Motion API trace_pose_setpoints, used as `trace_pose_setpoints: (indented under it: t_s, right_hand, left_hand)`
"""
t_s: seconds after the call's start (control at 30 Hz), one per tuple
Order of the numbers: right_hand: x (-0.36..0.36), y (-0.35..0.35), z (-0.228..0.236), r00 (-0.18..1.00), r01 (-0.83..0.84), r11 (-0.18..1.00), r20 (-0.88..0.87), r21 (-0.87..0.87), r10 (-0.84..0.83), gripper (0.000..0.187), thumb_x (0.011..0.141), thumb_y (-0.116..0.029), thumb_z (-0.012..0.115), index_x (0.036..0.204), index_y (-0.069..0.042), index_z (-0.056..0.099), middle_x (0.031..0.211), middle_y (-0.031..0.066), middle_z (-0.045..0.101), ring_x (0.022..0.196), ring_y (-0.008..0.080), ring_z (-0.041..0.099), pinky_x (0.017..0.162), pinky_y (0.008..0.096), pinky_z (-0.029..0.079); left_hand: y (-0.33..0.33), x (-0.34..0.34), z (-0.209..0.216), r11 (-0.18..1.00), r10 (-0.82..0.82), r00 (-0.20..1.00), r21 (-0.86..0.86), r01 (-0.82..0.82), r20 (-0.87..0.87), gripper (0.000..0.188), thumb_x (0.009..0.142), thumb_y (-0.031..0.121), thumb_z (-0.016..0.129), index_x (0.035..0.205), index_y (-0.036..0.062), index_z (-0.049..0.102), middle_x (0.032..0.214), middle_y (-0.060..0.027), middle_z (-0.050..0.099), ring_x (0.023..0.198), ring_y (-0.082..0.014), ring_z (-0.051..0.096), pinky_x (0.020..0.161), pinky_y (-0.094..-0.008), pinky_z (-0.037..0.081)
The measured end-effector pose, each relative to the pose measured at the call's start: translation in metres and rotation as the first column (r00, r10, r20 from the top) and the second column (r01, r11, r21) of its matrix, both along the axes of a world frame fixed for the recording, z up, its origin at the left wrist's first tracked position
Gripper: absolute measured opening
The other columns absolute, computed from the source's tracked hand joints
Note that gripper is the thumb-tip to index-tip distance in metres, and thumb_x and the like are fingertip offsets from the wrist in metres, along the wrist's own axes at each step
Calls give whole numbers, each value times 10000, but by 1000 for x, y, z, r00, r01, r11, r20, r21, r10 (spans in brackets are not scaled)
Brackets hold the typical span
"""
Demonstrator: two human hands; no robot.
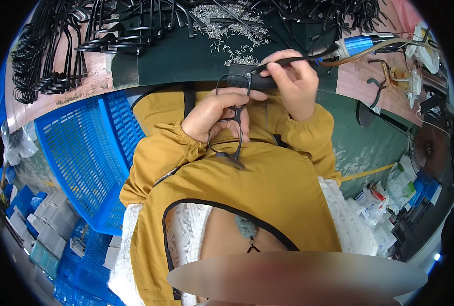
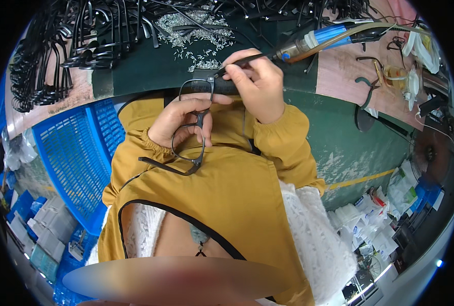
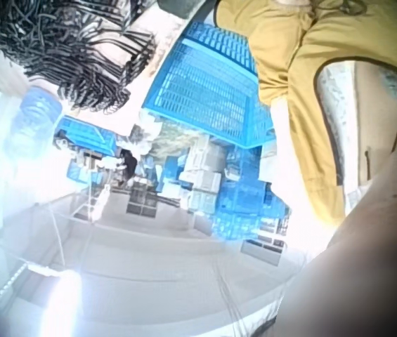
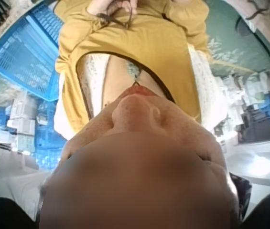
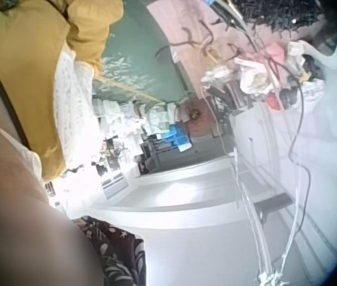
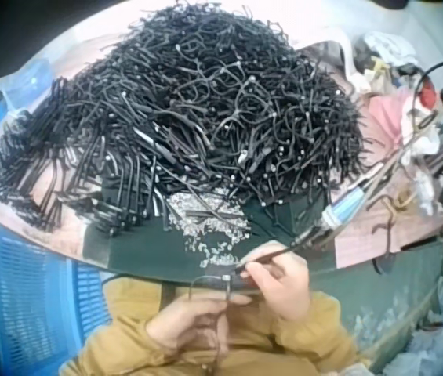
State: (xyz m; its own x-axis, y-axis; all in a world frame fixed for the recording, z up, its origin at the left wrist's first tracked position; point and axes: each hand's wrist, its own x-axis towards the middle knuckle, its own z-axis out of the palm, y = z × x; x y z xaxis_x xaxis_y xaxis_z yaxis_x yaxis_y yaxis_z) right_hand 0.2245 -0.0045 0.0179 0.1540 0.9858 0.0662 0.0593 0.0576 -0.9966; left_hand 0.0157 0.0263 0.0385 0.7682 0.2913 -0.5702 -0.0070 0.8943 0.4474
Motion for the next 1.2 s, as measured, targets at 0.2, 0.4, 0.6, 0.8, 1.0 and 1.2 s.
trace_pose_setpoints:
  t_s: [0.2, 0.4, 0.6, 0.8, 1.0, 1.2]
  right_hand:
    - [-6, 8, 3, 999, -47, 998, -6, 34, 47, 106, 983, 56, 613, 1078, 102, 608, 1073, 145, 647, 845, 172, 686, 777, 282, 598]
    - [-5, 20, 8, 932, -135, 972, 358, 193, 58, 68, 914, 45, 659, 977, 70, 652, 970, 135, 662, 747, 215, 670, 667, 294, 564]
    - [-6, 18, 0, 906, -136, 938, 424, 320, -13, 95, 889, 20, 698, 980, 45, 689, 925, 152, 675, 771, 279, 663, 667, 324, 547]
    - [13, 2, 29, 859, 77, 729, 327, 680, -395, 129, 910, 73, 632, 1031, 56, 675, 869, 148, 705, 757, 225, 675, 676, 303, 539]
    - [86, 44, 31, 774, 619, 663, -186, 421, -605, 427, 1082, -341, 464, 1308, 17, 518, 908, 94, 618, 838, 236, 614, 807, 367, 527]
    - [77, 86, 19, 696, 117, 893, -677, 435, 239, 370, 1025, -384, 605, 1167, -43, 579, 847, 44, 529, 667, 154, 509, 550, 271, 446]
  left_hand:
    - [4, 0, -1, 997, 26, 1000, 70, -25, -13, 477, 984, 158, 443, 1368, -84, 586, 638, -125, 647, 568, -239, 678, 573, -280, 566]
    - [6, 5, 4, 993, 36, 999, 118, -33, -26, 440, 993, 150, 441, 1314, -96, 613, 643, -132, 659, 555, -227, 675, 528, -262, 518]
    - [6, 5, 10, 995, 48, 998, 91, -44, -42, 403, 1028, 169, 432, 1275, -71, 643, 684, -130, 693, 568, -195, 692, 509, -204, 490]
    - [19, 0, 21, 945, 194, 980, 276, -174, -45, 559, 1027, 253, 464, 1532, 14, 442, 853, -111, 706, 623, -192, 695, 547, -242, 515]
    - [24, 20, 23, 928, 130, 982, 331, -169, 137, 730, 1033, 282, 555, 1590, -41, 212, 1089, -181, 725, 656, -240, 719, 523, -256, 545]
    - [21, -10, 11, 849, 471, 875, 212, -484, 112, 453, 1031, 247, 500, 1395, -19, 541, 834, -83, 655, 674, -214, 707, 554, -259, 546]
